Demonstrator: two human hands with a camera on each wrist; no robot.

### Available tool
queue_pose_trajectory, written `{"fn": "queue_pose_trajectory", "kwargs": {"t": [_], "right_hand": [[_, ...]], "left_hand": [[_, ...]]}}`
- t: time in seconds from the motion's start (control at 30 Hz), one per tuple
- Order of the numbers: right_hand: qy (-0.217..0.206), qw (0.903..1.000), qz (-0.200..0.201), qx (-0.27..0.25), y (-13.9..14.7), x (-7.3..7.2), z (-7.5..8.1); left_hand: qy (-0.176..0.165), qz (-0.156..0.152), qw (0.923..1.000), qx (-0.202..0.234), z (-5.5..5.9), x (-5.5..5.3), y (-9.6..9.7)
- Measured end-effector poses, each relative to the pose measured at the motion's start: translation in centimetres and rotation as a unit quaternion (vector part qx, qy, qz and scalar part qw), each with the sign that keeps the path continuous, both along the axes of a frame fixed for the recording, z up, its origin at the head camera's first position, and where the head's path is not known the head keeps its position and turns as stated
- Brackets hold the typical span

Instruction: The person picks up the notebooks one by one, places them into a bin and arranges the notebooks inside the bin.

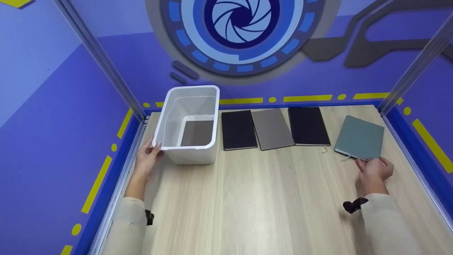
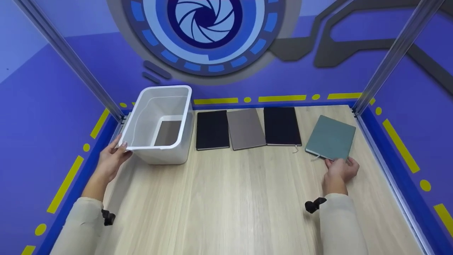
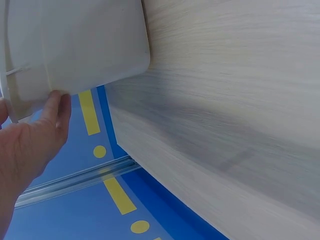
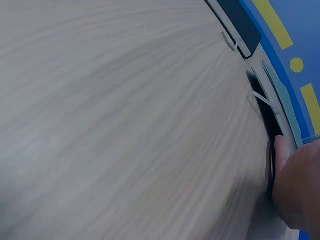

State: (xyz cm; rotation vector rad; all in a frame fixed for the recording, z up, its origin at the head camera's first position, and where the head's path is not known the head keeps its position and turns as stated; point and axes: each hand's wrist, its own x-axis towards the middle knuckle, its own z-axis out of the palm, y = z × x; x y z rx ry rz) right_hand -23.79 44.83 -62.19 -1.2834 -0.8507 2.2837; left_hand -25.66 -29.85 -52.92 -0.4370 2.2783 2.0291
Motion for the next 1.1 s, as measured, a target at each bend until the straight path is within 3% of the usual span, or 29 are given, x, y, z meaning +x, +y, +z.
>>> {"fn": "queue_pose_trajectory", "kwargs": {"t": [0.23, 0.5, 1.1], "right_hand": [[0.006, 0.9996, -0.021, -0.018, 0.31, 0.36, -0.16], [0.024, 0.9960, -0.072, -0.048, 0.48, 0.16, -0.28], [0.035, 0.9949, -0.068, -0.066, 0.46, 0.53, 0.39]], "left_hand": [[0.003, 0.007, 1.0000, -0.003, -0.04, 0.02, 0.03], [0.016, 0.004, 0.9996, 0.024, -0.11, 0.08, 0.10], [0.002, 0.009, 0.9998, 0.015, -0.24, -0.09, 0.03]]}}
